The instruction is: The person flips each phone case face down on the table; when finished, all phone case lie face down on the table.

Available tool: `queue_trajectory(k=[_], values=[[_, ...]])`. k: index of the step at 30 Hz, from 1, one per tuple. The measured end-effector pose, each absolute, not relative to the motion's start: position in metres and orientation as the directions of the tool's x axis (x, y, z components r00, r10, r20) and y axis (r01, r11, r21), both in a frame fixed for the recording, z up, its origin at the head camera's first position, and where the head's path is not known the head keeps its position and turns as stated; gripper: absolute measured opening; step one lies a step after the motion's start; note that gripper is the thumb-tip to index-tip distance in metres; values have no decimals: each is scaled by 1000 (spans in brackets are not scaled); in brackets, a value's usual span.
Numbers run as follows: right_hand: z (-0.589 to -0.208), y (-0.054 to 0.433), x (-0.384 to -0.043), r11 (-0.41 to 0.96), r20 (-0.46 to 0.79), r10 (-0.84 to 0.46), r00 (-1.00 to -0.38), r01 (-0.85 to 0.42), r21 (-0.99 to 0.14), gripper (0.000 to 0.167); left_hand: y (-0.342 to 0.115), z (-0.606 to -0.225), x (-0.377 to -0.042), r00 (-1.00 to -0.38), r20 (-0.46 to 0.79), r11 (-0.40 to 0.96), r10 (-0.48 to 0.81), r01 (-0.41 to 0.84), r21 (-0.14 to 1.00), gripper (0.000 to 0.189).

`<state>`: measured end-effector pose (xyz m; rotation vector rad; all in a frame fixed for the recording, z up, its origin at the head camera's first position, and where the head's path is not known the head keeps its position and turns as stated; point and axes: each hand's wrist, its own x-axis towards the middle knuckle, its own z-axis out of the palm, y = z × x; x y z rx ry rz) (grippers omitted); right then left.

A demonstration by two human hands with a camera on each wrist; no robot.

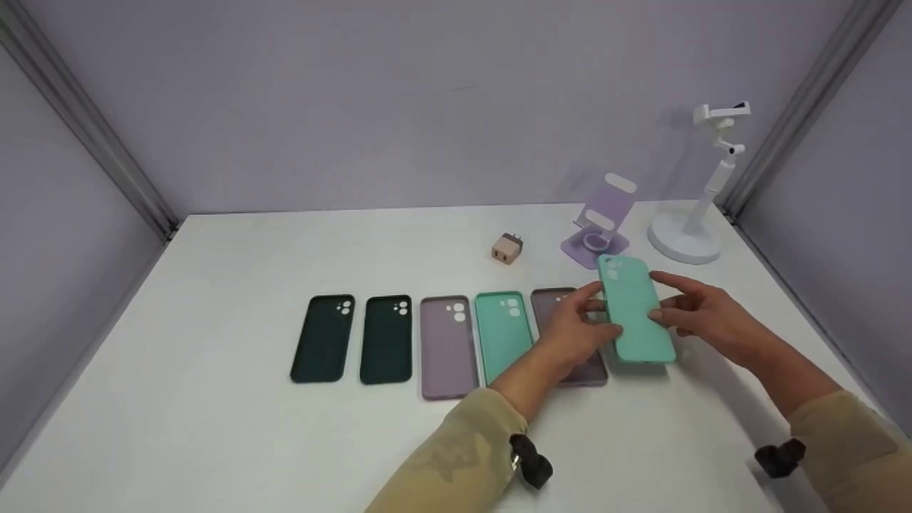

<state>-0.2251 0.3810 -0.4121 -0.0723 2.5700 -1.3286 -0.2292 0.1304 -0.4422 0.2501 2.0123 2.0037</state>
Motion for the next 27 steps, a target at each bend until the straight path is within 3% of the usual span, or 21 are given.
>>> queue_trajectory(k=[11, 27], values=[[-417, 386, -225, 612, -185, -150, -971, 56, -789, 83, 139, -443, -224, -957, -93, 255, 273, -22, 967, 73], [-428, 387, -228, 634, -204, -147, -968, 66, -770, 83, 140, -451, -220, -944, -81, 241, 318, -2, 971, 78]])
